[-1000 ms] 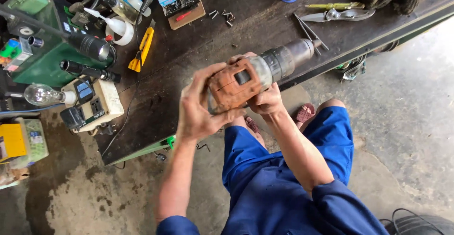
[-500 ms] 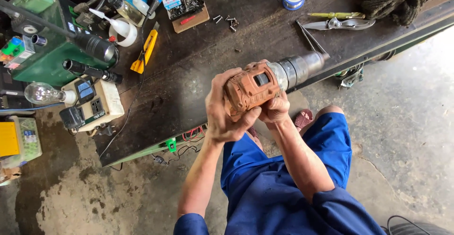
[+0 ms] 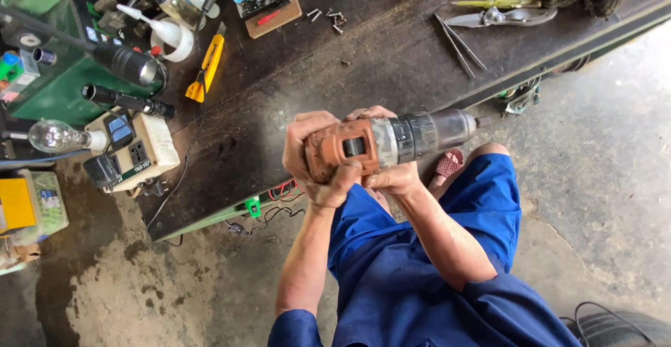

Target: Disassembling a power drill to inspect and install carbon brushes, then reassembling the housing.

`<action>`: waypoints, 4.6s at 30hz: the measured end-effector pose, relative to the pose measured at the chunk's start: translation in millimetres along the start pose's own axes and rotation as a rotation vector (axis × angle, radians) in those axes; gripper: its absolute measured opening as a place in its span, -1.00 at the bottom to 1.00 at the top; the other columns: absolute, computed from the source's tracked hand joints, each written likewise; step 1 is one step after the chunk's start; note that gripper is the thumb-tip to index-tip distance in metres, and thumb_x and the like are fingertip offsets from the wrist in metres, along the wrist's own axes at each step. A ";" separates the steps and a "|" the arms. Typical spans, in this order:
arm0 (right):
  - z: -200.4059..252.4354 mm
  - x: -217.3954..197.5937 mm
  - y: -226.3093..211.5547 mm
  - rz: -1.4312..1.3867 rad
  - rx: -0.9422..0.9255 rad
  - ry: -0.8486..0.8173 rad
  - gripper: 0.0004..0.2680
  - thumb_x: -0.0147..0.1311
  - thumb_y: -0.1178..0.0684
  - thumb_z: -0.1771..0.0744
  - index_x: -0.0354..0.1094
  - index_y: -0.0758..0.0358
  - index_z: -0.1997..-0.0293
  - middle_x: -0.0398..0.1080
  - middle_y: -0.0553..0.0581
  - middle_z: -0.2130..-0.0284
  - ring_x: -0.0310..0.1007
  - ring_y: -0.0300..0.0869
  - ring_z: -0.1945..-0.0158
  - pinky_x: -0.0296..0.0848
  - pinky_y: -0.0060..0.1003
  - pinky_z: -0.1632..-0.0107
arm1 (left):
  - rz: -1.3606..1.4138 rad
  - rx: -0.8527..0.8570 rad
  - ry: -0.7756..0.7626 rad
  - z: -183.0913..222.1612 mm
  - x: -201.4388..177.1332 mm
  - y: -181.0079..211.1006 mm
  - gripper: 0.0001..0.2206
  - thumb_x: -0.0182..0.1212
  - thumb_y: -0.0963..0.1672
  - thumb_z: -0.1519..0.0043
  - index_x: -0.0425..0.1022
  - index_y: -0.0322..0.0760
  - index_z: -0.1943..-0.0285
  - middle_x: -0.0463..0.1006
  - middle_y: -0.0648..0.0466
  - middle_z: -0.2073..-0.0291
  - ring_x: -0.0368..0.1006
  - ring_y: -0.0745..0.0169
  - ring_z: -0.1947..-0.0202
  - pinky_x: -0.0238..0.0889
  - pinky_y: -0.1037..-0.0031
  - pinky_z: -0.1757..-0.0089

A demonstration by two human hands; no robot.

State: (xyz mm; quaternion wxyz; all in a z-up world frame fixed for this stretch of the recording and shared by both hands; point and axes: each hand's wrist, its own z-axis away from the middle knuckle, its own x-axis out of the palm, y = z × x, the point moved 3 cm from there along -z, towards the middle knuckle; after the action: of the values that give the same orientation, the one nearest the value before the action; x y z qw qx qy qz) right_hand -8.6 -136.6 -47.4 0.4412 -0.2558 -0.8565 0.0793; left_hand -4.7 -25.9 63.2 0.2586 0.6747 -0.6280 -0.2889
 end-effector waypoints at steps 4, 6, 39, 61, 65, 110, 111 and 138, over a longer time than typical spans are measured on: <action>-1.7 22.5 -5.2 0.018 -0.009 0.191 -0.27 0.52 0.20 -0.06 0.03 0.55 -0.25 0.22 0.64 -0.13 0.28 0.28 -0.30 0.29 0.08 -0.30 | 0.131 -0.043 -0.060 -5.6 5.4 10.4 -0.30 0.61 0.13 0.11 0.38 -0.43 0.04 0.48 -0.14 0.19 0.49 0.01 0.10 0.36 0.27 0.00; 1.2 -1.7 10.0 0.076 0.044 0.189 -0.32 0.52 0.14 -0.03 0.14 0.61 -0.16 0.31 0.60 0.00 0.40 0.19 -0.14 0.40 0.00 -0.14 | 0.042 -0.053 -0.060 -8.4 4.4 16.7 -0.40 0.59 0.04 0.04 0.37 -0.42 0.05 0.49 -0.12 0.19 0.52 0.02 0.10 0.37 0.28 0.00; -4.1 37.5 -74.9 1.232 -0.041 -0.324 -0.44 0.16 -0.43 -0.29 0.43 0.34 -0.14 0.48 0.21 0.25 0.55 0.11 0.30 0.50 -0.04 0.27 | -0.289 0.002 -0.283 28.4 -39.8 41.8 -0.46 0.54 0.03 -0.01 0.41 -0.47 0.12 0.51 -0.18 0.26 0.55 0.01 0.23 0.44 0.30 0.18; 11.5 49.1 -55.2 1.462 0.429 -0.520 -0.57 0.36 -0.22 -0.04 0.30 0.08 0.18 0.32 0.02 0.48 0.48 0.06 0.36 0.54 0.01 0.36 | -0.241 -0.246 -0.317 44.9 -54.9 32.0 -0.42 0.46 0.07 -0.06 0.36 -0.55 0.10 0.49 -0.26 0.27 0.64 -0.24 0.20 0.61 0.09 0.21; -29.0 24.3 -39.2 1.605 0.891 -0.635 -0.52 0.40 -0.37 -0.06 0.41 0.01 0.12 0.51 0.10 0.51 0.60 0.16 0.31 0.61 0.09 0.20 | -0.226 -0.429 -0.190 23.5 -45.1 4.1 -0.66 0.41 -0.05 -0.15 0.46 -0.42 0.15 0.55 -0.13 0.31 0.51 0.23 0.19 0.42 0.31 0.14; -131.3 -74.3 -9.7 1.667 0.482 -0.046 -0.78 0.45 0.19 -0.32 0.60 0.23 -0.06 0.43 0.12 0.17 0.52 -0.04 0.27 0.42 -0.16 0.37 | -0.641 -0.615 -0.864 -120.0 -24.3 -143.2 -0.70 0.01 0.07 -0.40 0.29 -0.16 0.17 0.51 -0.04 0.59 0.46 -0.33 0.54 0.16 0.11 0.52; -132.2 -74.7 -7.1 1.744 0.445 -0.126 -0.82 0.47 0.14 -0.33 0.63 0.19 -0.01 0.36 0.07 0.24 0.44 -0.10 0.36 0.35 -0.19 0.45 | -0.658 -0.685 -0.906 -122.4 -25.6 -143.1 -0.64 -0.03 0.13 -0.38 0.28 -0.16 0.14 0.54 -0.12 0.55 0.45 -0.46 0.48 0.16 0.01 0.48; -141.5 75.6 50.0 2.198 0.491 -0.225 -0.92 0.14 0.28 -0.33 0.43 0.22 0.18 0.33 0.00 0.37 0.34 -0.28 0.51 0.16 -0.40 0.64 | -0.472 -0.836 -0.283 -39.9 -136.0 -53.5 -0.61 0.38 -0.17 -0.19 0.42 -0.31 -0.20 0.39 -0.12 -0.06 0.32 -0.04 -0.12 0.34 0.14 -0.10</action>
State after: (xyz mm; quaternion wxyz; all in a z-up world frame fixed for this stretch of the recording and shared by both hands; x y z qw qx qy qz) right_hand 86.2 -68.0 73.2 0.0910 -0.7678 -0.1634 0.6128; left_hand 55.2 113.2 61.8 0.3467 0.5912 -0.3178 -0.6552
